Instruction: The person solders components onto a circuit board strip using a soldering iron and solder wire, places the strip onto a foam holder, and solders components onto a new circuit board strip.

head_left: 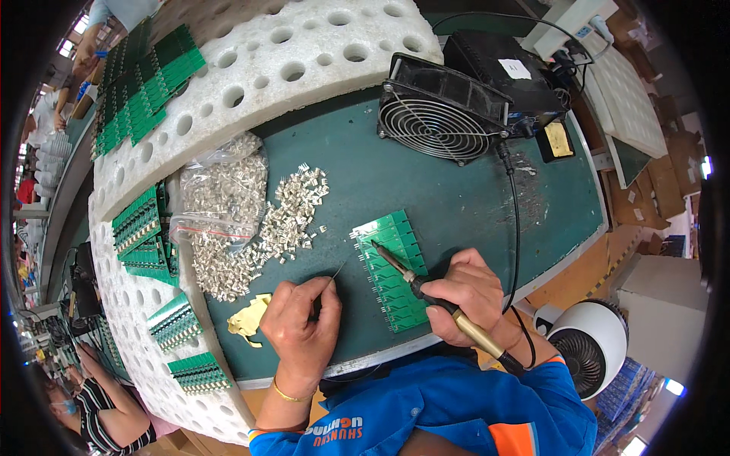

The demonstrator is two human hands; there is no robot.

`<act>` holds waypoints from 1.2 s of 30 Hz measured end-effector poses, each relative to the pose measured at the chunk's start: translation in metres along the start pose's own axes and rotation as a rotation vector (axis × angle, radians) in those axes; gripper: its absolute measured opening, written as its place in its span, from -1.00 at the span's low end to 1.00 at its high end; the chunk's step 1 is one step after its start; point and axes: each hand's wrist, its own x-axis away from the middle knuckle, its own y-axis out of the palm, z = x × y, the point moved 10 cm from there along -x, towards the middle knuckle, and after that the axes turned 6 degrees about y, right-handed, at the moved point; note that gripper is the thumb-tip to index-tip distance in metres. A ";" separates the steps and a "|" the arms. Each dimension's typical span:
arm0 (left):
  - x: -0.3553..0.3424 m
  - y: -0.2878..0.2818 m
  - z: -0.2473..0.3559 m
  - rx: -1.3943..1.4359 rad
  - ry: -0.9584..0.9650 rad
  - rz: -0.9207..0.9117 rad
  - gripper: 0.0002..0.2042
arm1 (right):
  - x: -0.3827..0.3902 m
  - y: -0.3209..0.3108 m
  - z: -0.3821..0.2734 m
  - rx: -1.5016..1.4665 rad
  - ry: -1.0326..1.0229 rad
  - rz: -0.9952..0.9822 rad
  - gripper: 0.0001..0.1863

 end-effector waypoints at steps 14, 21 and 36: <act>-0.004 0.002 0.001 -0.012 0.026 -0.010 -0.84 | -0.007 0.004 0.018 -0.110 0.089 0.005 -0.79; -0.004 0.003 0.001 0.004 0.032 -0.002 -0.84 | -0.008 0.005 0.019 -0.110 0.097 -0.003 -0.80; -0.005 0.002 0.001 0.005 0.015 0.008 -0.86 | -0.009 0.004 0.018 -0.105 0.095 0.001 -0.81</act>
